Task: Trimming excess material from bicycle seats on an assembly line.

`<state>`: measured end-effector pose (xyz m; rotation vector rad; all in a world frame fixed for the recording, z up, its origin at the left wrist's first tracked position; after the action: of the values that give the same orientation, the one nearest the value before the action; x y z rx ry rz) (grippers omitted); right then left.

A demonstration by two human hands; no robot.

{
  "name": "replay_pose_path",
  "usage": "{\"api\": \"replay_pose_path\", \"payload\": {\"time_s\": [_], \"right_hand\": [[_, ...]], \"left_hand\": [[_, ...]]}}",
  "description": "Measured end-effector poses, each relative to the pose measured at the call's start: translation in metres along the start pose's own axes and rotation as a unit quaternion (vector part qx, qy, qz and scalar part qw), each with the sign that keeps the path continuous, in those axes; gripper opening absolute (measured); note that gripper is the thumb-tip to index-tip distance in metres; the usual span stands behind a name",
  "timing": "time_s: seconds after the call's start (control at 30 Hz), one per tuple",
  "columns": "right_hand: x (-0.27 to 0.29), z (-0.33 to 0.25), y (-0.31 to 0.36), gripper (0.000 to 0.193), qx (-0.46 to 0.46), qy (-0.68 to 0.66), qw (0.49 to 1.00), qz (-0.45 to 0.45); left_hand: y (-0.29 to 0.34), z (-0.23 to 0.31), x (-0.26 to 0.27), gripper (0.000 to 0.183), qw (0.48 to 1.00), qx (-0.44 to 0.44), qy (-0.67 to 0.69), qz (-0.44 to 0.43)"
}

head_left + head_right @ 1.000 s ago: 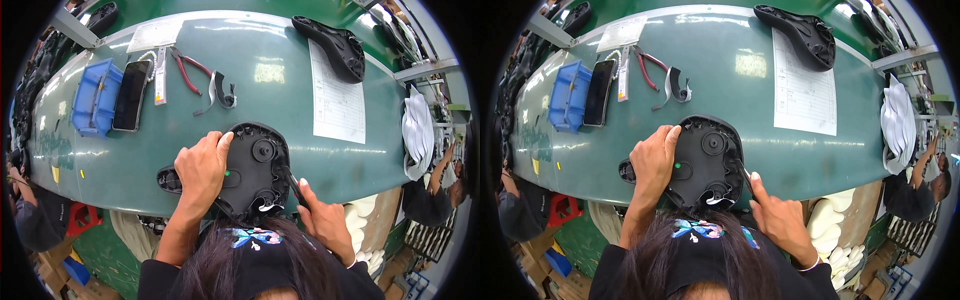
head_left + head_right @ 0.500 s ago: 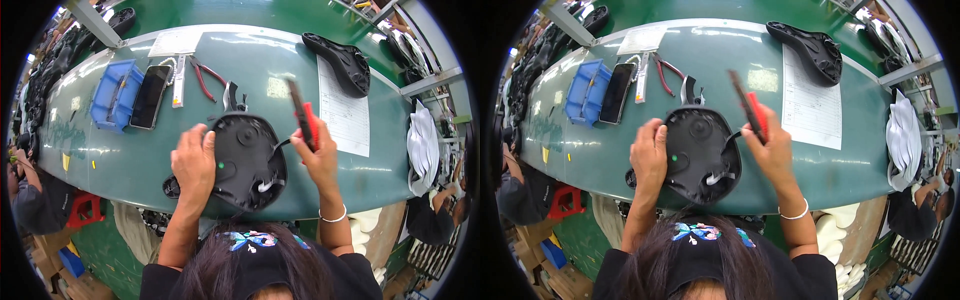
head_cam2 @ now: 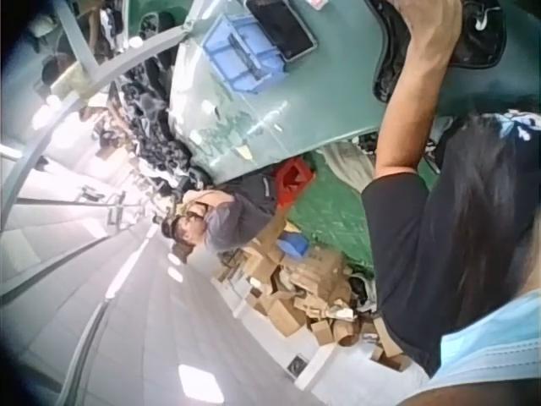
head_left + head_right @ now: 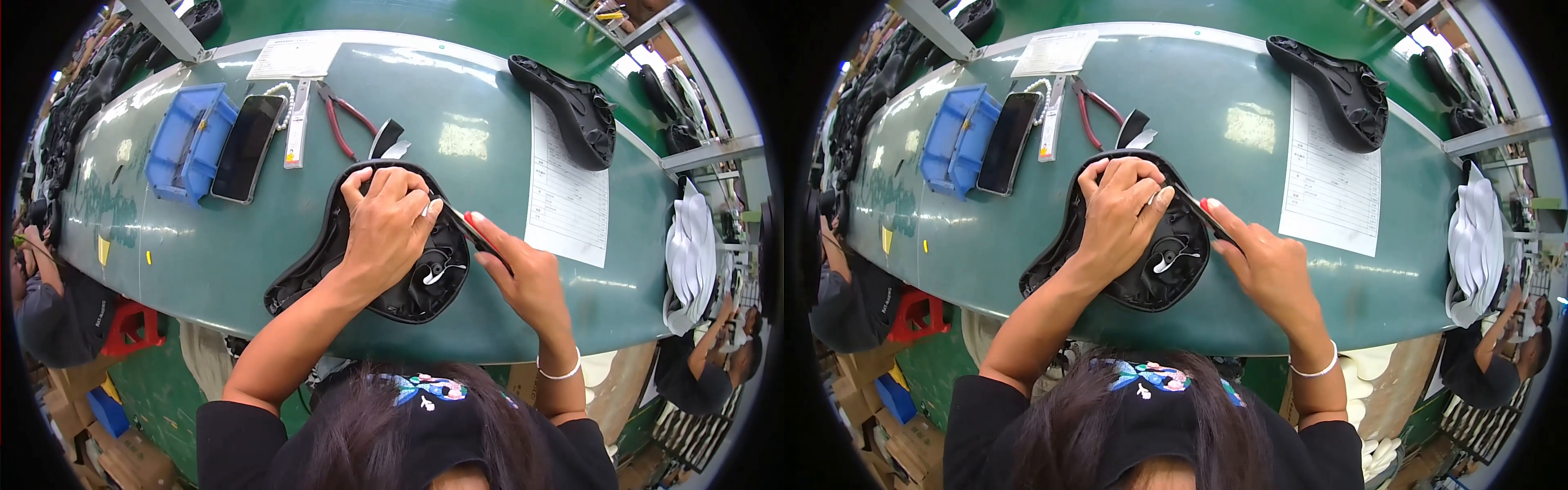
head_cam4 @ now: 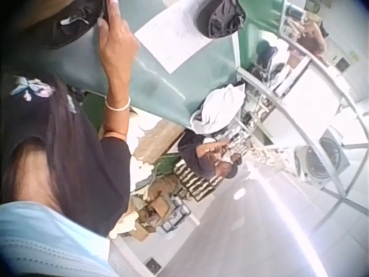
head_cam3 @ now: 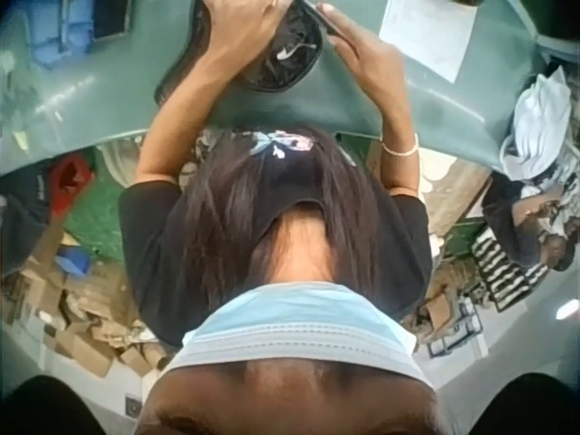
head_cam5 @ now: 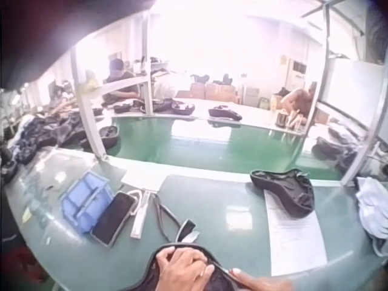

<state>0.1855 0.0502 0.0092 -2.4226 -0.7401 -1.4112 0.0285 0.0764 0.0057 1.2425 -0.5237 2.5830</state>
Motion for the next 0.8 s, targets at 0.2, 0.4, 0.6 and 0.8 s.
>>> {"api": "replay_pose_path", "payload": {"time_s": [0.2, 0.4, 0.6, 0.8], "right_hand": [[0.005, -0.024, 0.036, 0.048, -0.082, 0.102, 0.985, -0.108], [0.03, -0.02, 0.004, 0.043, -0.052, 0.191, 0.978, -0.072], [0.033, -0.021, -0.041, 0.043, 0.088, 0.221, 0.957, -0.164], [0.02, -0.023, 0.018, 0.053, -0.019, 0.267, 0.947, -0.176]], "left_hand": [[0.025, -0.026, 0.054, 0.011, 0.971, 0.069, -0.011, 0.229], [0.045, -0.083, 0.039, 0.023, 0.788, 0.158, 0.532, 0.266], [0.081, -0.047, 0.046, 0.026, 0.802, 0.195, 0.531, 0.194], [0.077, -0.098, 0.151, 0.03, 0.669, -0.129, 0.726, 0.095]]}}
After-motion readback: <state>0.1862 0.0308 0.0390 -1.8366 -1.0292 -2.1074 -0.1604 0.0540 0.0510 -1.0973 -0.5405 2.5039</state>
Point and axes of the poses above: each hand's wrist, its own y-axis away from the middle knuckle, its own x-axis out of the back of the hand, z = x × y, the point moved 9 cm from there along -y, towards the middle knuckle, and after that the axes turned 13 degrees about -z, right-handed, at the moved point
